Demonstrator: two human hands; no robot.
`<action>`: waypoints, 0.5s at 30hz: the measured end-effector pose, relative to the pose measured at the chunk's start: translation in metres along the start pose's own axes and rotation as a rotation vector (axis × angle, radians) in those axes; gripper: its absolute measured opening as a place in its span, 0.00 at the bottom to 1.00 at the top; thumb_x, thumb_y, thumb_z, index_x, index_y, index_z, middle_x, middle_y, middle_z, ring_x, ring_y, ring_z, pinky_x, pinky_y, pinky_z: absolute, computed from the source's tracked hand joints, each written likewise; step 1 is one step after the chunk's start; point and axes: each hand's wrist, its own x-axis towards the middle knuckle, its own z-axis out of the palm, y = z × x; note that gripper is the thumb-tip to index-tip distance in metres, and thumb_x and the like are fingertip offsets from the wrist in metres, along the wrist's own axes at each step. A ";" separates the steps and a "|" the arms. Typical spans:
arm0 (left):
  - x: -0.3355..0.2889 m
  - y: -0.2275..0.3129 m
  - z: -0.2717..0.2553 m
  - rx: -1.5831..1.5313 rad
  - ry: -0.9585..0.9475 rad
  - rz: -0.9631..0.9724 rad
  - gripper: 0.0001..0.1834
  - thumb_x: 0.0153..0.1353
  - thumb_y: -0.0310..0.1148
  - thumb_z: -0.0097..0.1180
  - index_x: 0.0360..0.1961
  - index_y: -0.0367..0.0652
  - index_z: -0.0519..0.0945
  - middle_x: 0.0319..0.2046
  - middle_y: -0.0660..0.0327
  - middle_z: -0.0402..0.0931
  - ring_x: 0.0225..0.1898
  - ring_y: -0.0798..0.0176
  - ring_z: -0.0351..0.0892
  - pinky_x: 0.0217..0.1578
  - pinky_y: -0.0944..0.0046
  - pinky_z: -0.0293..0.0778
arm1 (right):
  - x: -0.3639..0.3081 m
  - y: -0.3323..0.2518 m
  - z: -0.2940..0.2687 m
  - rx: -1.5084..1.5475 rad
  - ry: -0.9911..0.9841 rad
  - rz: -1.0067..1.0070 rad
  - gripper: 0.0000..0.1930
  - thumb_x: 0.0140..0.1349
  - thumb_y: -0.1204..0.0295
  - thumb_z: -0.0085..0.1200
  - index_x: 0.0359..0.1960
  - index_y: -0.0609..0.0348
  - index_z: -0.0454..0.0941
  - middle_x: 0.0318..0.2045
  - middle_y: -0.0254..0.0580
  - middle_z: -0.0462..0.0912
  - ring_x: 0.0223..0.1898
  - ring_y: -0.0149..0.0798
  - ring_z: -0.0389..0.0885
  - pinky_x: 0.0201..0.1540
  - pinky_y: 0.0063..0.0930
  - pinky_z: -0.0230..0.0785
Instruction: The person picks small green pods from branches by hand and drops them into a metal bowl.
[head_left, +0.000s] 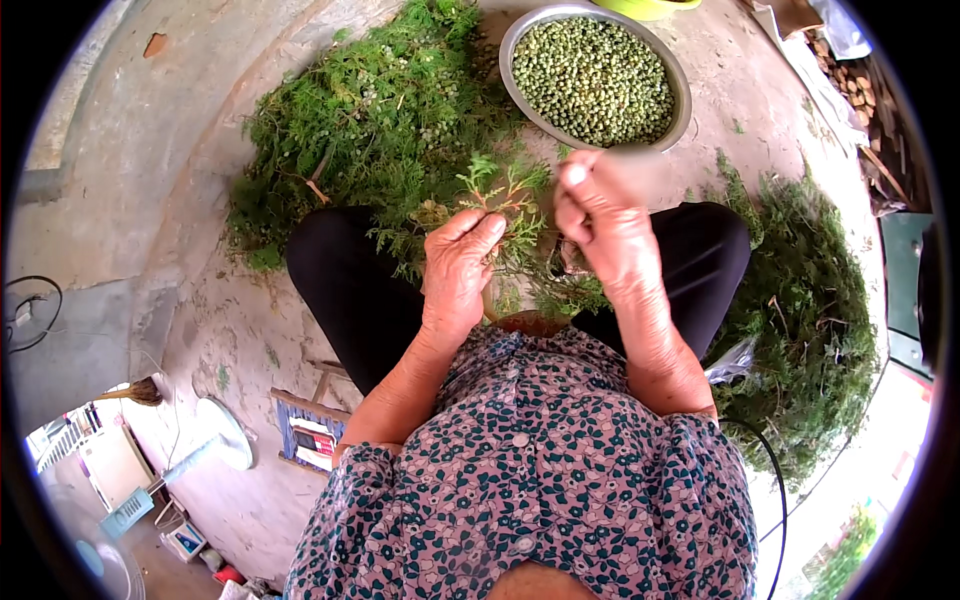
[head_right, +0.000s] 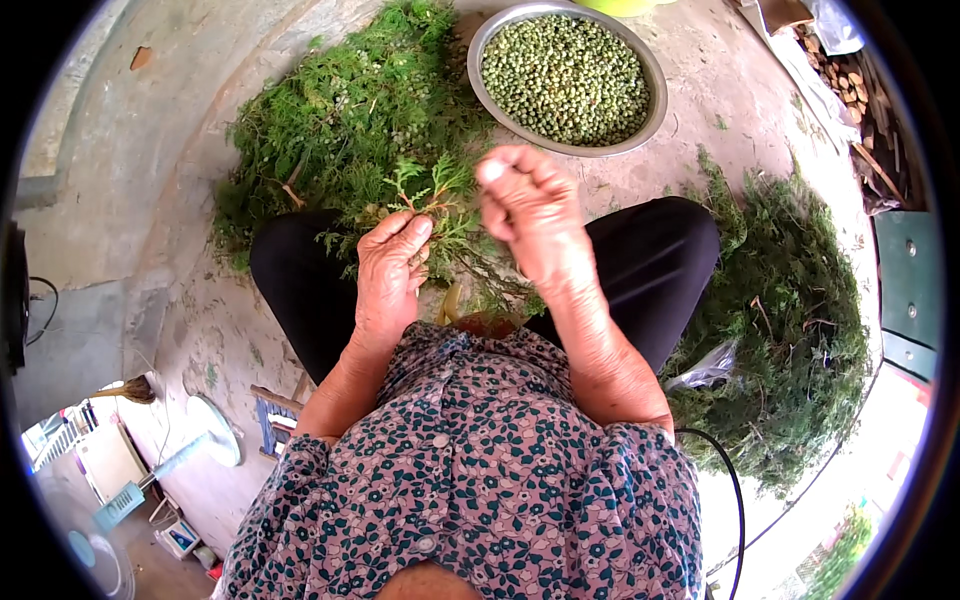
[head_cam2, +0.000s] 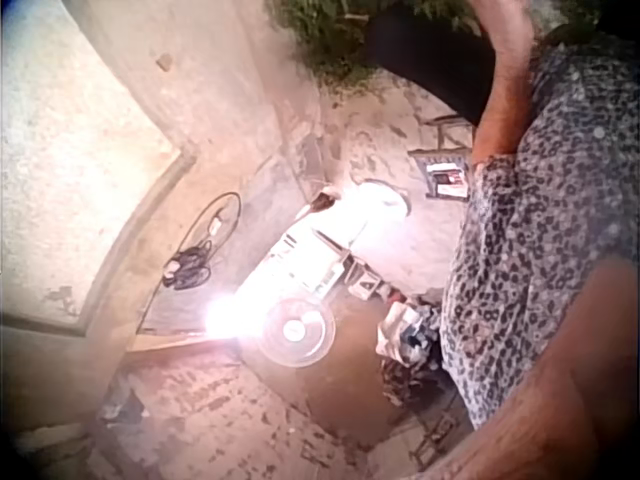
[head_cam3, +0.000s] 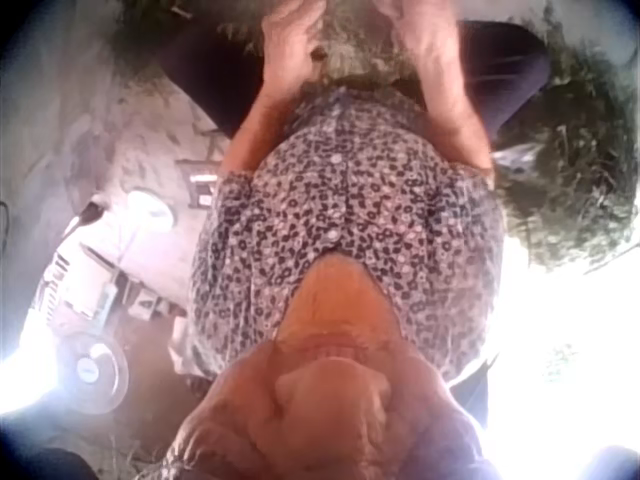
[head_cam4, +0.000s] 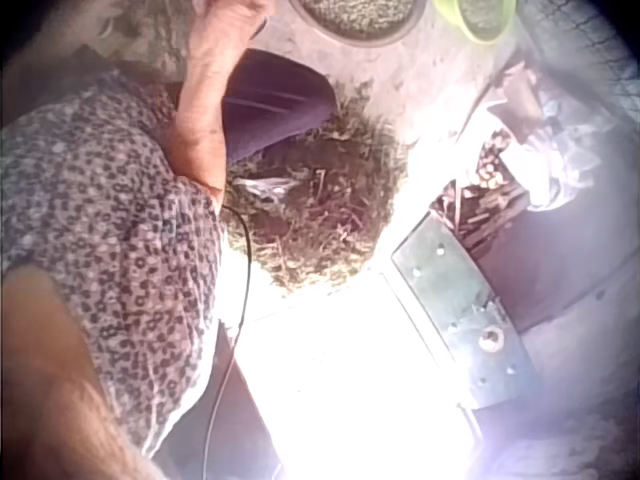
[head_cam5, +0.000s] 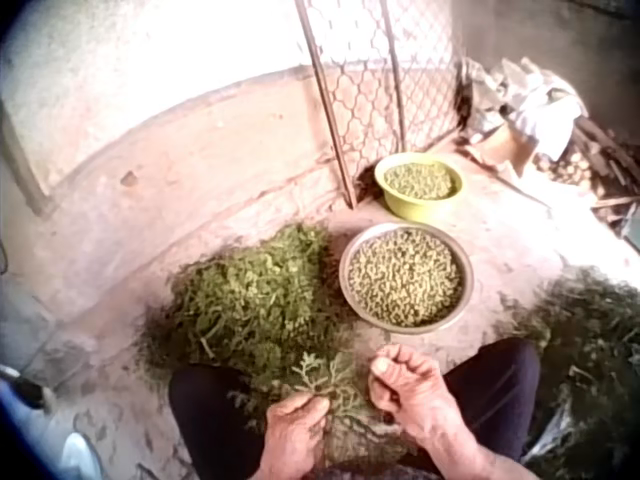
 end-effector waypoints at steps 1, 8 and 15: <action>0.000 0.002 -0.001 0.001 -0.001 0.002 0.07 0.55 0.32 0.55 0.30 0.39 0.76 0.17 0.73 0.65 0.14 0.81 0.54 0.11 0.79 0.46 | 0.005 -0.004 -0.012 0.167 -0.060 0.003 0.05 0.56 0.72 0.51 0.32 0.59 0.71 0.22 0.36 0.71 0.14 0.24 0.61 0.13 0.14 0.50; 0.002 0.007 -0.005 -0.196 -0.097 0.005 0.05 0.56 0.30 0.53 0.31 0.39 0.75 0.18 0.71 0.65 0.14 0.80 0.57 0.09 0.80 0.50 | 0.006 0.012 -0.036 0.317 -0.114 0.172 0.04 0.56 0.76 0.49 0.33 0.63 0.72 0.25 0.40 0.76 0.17 0.27 0.68 0.13 0.15 0.51; -0.001 0.009 0.000 -0.090 -0.080 0.016 0.07 0.56 0.32 0.54 0.29 0.40 0.76 0.17 0.73 0.64 0.15 0.82 0.55 0.12 0.81 0.48 | -0.005 0.016 -0.016 0.307 -0.101 0.433 0.06 0.55 0.71 0.54 0.32 0.61 0.75 0.17 0.31 0.72 0.14 0.25 0.65 0.13 0.15 0.48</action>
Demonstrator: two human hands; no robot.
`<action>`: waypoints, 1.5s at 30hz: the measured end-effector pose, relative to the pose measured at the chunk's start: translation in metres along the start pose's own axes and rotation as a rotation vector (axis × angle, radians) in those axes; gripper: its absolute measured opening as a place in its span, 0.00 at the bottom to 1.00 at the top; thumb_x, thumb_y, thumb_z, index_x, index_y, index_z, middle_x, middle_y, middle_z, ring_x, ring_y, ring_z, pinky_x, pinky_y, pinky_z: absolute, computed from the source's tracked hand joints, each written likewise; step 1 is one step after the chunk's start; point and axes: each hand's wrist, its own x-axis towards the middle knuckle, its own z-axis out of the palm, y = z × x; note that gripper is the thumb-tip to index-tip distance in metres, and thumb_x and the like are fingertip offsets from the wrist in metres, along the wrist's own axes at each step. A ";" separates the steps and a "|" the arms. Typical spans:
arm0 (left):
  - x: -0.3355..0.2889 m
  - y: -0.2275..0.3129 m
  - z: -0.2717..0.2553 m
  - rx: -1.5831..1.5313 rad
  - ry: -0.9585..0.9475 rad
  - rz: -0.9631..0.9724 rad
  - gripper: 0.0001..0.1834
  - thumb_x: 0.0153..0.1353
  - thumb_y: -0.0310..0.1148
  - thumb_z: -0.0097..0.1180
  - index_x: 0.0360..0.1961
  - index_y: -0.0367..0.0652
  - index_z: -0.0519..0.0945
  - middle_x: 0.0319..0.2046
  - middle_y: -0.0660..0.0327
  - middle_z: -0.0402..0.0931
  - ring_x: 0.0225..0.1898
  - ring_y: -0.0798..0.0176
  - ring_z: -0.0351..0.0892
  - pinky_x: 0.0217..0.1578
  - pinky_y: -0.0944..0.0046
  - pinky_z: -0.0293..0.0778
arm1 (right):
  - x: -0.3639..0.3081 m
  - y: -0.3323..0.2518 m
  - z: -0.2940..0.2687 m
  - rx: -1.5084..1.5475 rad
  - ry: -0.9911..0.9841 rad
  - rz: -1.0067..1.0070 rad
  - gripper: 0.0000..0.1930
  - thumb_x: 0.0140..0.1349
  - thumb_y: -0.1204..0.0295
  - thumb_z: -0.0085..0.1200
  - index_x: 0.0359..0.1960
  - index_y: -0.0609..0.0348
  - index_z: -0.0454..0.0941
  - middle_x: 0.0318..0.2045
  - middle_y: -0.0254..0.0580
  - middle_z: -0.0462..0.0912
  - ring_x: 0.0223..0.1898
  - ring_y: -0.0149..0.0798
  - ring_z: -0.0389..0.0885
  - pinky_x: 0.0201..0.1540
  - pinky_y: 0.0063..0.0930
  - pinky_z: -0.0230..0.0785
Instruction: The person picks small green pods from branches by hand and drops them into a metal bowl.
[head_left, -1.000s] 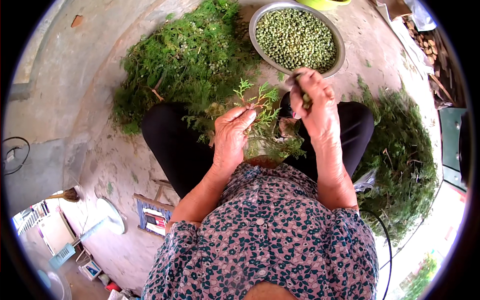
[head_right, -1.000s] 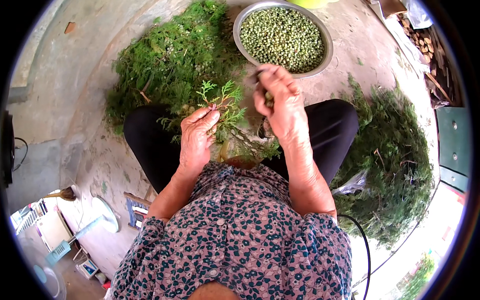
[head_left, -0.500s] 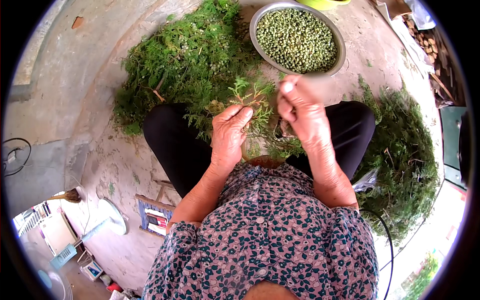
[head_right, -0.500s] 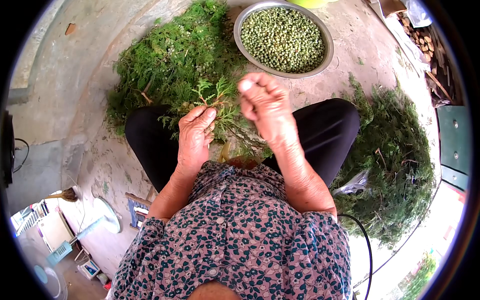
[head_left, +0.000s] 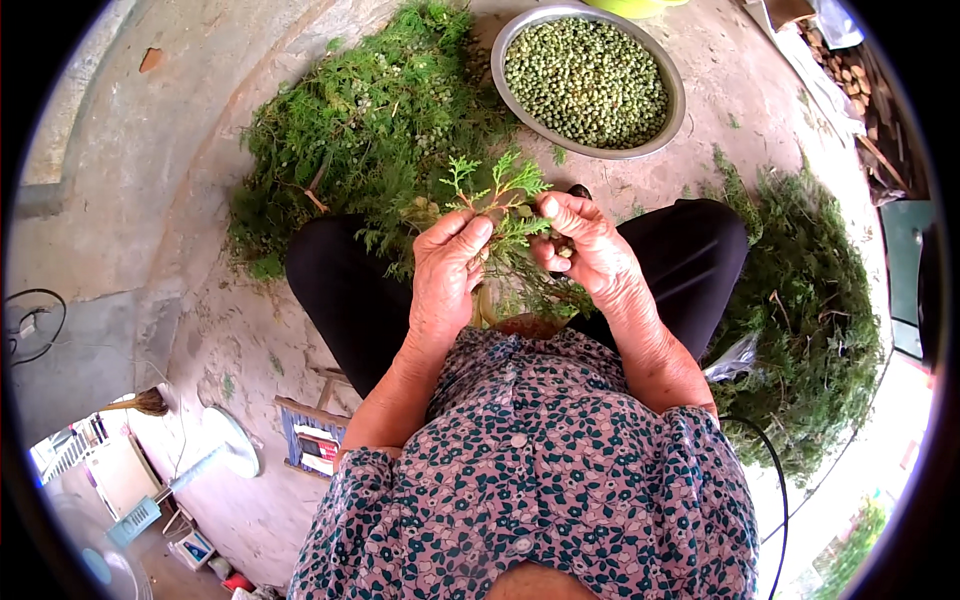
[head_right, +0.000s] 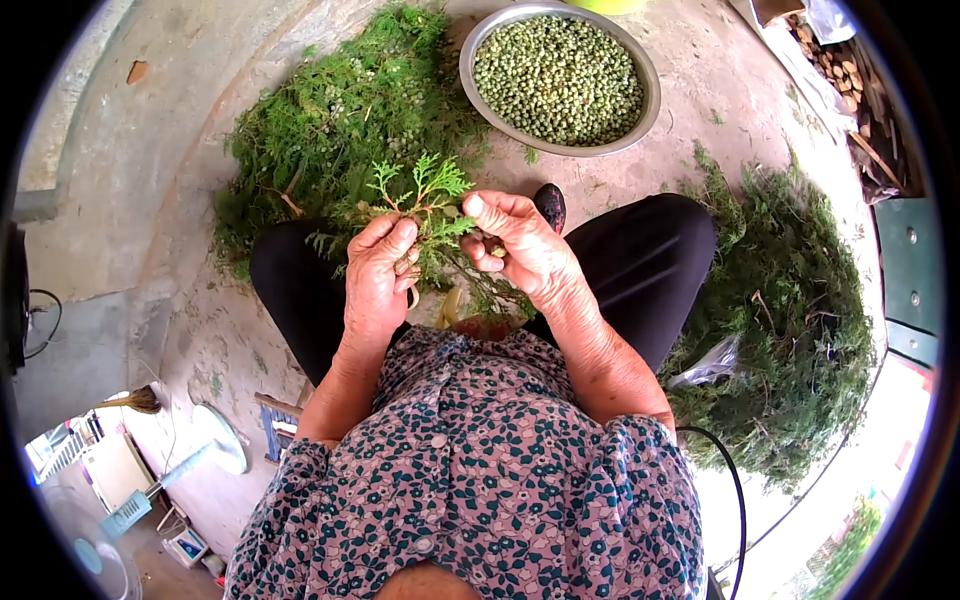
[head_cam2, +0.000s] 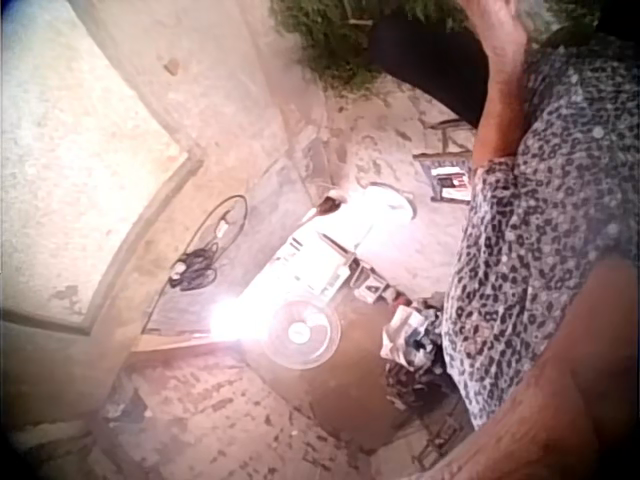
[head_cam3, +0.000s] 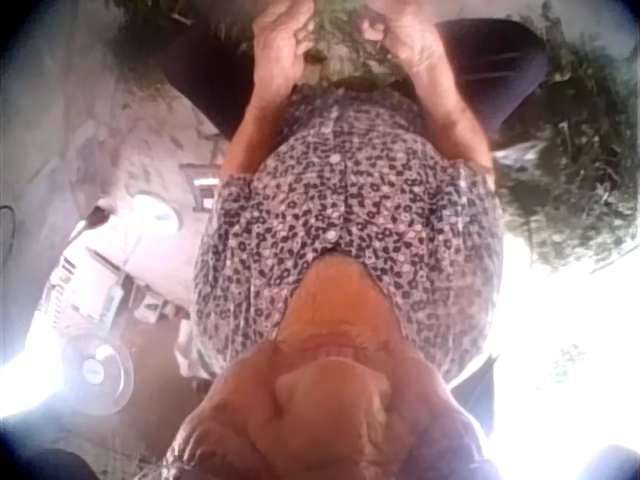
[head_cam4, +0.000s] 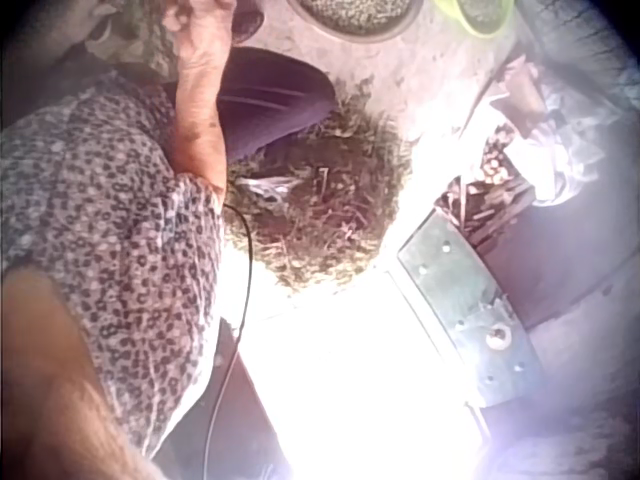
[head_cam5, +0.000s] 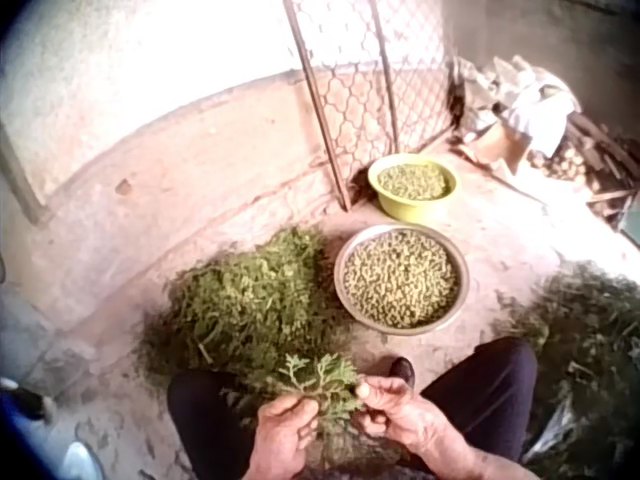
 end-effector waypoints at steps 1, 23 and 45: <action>0.000 -0.001 -0.001 0.040 0.001 0.005 0.07 0.56 0.32 0.54 0.29 0.40 0.76 0.16 0.73 0.64 0.15 0.82 0.55 0.13 0.81 0.48 | 0.001 0.001 -0.001 0.000 0.000 -0.001 0.06 0.55 0.71 0.54 0.32 0.61 0.75 0.17 0.31 0.72 0.14 0.25 0.65 0.13 0.15 0.48; -0.008 -0.009 -0.004 0.467 -0.113 0.018 0.11 0.56 0.30 0.53 0.20 0.37 0.69 0.17 0.73 0.59 0.22 0.77 0.56 0.23 0.75 0.56 | 0.069 -0.124 -0.052 0.171 0.545 -0.532 0.29 0.60 0.54 0.41 0.48 0.72 0.56 0.49 0.57 0.57 0.48 0.49 0.61 0.45 0.44 0.69; 0.039 0.003 0.005 0.575 -0.152 0.329 0.08 0.57 0.32 0.52 0.25 0.38 0.75 0.14 0.71 0.64 0.14 0.78 0.56 0.14 0.75 0.51 | 0.015 -0.065 -0.011 -1.376 -0.080 -0.153 0.25 0.45 0.58 0.61 0.39 0.67 0.75 0.31 0.46 0.79 0.36 0.39 0.77 0.42 0.27 0.68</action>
